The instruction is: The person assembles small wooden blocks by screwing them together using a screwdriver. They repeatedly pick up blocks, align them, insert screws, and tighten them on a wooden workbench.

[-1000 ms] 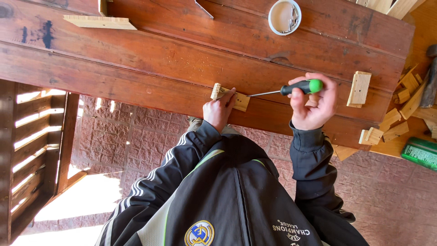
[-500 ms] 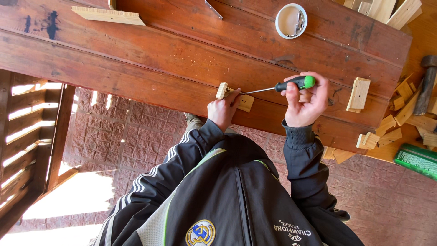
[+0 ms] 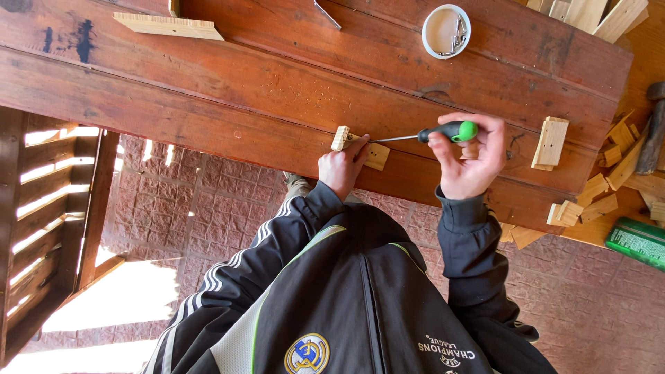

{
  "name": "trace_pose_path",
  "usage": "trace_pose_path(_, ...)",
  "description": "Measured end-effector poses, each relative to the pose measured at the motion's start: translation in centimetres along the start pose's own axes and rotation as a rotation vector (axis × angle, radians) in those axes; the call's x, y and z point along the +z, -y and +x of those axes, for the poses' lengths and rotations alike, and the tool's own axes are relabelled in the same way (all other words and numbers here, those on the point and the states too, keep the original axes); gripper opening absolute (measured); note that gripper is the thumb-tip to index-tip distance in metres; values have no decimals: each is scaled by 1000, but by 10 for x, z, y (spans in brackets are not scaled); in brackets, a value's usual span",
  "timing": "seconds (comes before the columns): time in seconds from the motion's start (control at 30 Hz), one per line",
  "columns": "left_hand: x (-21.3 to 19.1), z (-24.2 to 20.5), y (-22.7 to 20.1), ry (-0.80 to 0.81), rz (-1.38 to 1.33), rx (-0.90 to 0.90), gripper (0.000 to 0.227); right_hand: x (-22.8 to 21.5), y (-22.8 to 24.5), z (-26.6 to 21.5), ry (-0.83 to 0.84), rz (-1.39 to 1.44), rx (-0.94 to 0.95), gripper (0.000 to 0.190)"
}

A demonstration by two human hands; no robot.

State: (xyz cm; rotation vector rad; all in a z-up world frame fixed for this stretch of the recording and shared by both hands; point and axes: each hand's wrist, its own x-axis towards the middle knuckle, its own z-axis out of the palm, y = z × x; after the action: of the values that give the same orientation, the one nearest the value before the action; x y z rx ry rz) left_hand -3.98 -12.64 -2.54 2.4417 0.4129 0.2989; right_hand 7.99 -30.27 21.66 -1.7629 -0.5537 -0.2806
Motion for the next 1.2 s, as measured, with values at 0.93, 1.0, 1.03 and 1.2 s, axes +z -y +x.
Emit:
trace_pose_path(0.93,11,0,5,-27,22,1,30,-25,114,64,683,-385,-195,30)
trace_pose_path(1.0,11,0,4,-30,23,5,30,-29,93,54,563,-472,-122,37)
trace_pose_path(1.03,11,-1,4,-28,26,5,30,-28,90,51,562,-469,-119,37)
trace_pose_path(1.2,14,1,6,-11,21,-16,29,-15,107,66,656,-347,-64,47)
